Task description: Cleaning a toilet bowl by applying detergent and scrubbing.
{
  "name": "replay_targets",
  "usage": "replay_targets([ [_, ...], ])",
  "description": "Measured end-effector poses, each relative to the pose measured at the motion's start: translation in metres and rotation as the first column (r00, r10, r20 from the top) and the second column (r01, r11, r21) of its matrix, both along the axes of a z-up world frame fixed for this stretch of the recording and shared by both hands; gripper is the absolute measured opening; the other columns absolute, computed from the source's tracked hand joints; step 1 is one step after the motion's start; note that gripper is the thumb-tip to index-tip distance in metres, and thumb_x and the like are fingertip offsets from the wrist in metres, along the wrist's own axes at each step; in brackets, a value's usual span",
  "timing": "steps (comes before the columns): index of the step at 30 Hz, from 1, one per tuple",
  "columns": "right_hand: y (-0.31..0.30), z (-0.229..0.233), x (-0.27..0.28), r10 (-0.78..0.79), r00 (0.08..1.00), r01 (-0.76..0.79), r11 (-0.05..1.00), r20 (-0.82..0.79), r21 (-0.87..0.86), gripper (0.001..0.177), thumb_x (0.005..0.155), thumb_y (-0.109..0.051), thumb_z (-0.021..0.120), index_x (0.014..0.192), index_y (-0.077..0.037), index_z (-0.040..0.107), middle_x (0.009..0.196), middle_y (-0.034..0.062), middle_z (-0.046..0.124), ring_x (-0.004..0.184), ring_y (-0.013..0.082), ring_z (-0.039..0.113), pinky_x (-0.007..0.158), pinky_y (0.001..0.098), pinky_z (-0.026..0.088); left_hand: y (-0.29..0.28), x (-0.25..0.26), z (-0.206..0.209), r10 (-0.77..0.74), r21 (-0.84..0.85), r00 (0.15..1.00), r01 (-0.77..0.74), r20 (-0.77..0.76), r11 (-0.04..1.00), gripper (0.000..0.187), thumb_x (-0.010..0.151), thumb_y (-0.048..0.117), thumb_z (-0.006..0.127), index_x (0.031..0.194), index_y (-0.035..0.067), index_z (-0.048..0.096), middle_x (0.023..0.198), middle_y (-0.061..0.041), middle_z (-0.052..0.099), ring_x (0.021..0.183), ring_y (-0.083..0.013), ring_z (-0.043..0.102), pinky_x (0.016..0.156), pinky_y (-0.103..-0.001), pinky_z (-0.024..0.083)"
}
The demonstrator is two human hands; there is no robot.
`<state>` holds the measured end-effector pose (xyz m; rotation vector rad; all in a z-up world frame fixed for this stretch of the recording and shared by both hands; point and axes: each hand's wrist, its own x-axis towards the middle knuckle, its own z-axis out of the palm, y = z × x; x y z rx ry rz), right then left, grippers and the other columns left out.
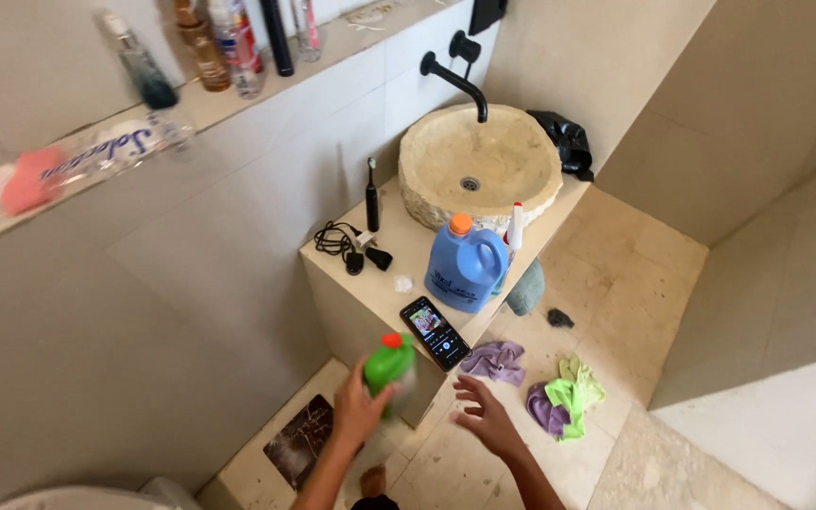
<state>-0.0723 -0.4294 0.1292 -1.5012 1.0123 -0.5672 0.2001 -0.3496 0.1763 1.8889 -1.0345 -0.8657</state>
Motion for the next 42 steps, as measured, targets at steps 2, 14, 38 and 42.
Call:
replay_targets([
  [2,0.017,0.009,-0.002,0.148,0.989,-0.147,0.987,0.01,-0.062,0.088,0.071,-0.024,0.089,0.146,-0.009,0.045,0.138,0.0075,0.061,0.125,0.022,0.059,0.1,0.0373,0.049,0.039,-0.038,-0.017,-0.023,-0.061,0.994,0.016,-0.108,0.998,0.069,0.083,0.026,0.082,0.143,0.014,0.05,0.127,-0.014,0.071,0.112,-0.0261,0.073,0.095,-0.041,0.06],
  [14,0.13,0.049,-0.037,0.738,0.658,-0.711,0.674,-0.149,0.198,0.066,0.069,-0.021,0.085,0.131,-0.011,0.063,0.111,0.0073,0.077,0.102,0.0183,0.073,0.094,0.0334,0.057,0.218,-0.08,0.026,-0.052,-0.267,0.998,0.055,0.018,0.962,0.037,0.091,0.01,0.076,0.127,0.014,0.07,0.127,-0.007,0.07,0.112,-0.0192,0.07,0.09,-0.034,0.06],
  [38,0.356,0.133,0.205,0.656,0.612,-0.758,0.329,-0.441,-0.563,0.062,0.073,-0.029,0.09,0.128,-0.016,0.064,0.122,0.0076,0.07,0.11,0.0306,0.067,0.092,0.0433,0.054,0.601,0.031,0.107,0.521,-0.45,0.802,-0.365,0.293,0.815,0.063,0.079,0.018,0.086,0.137,0.016,0.061,0.132,-0.009,0.067,0.109,-0.0213,0.07,0.082,-0.034,0.061],
  [42,0.393,0.126,0.202,0.71,0.569,-0.784,0.318,-0.414,-0.533,0.063,0.076,-0.031,0.088,0.132,-0.014,0.063,0.122,0.0101,0.07,0.11,0.0323,0.068,0.091,0.0429,0.055,0.606,0.032,0.099,0.435,-0.565,0.801,-0.151,0.412,0.811,0.061,0.082,0.017,0.087,0.138,0.017,0.062,0.129,-0.01,0.069,0.109,-0.027,0.071,0.085,-0.037,0.06],
])
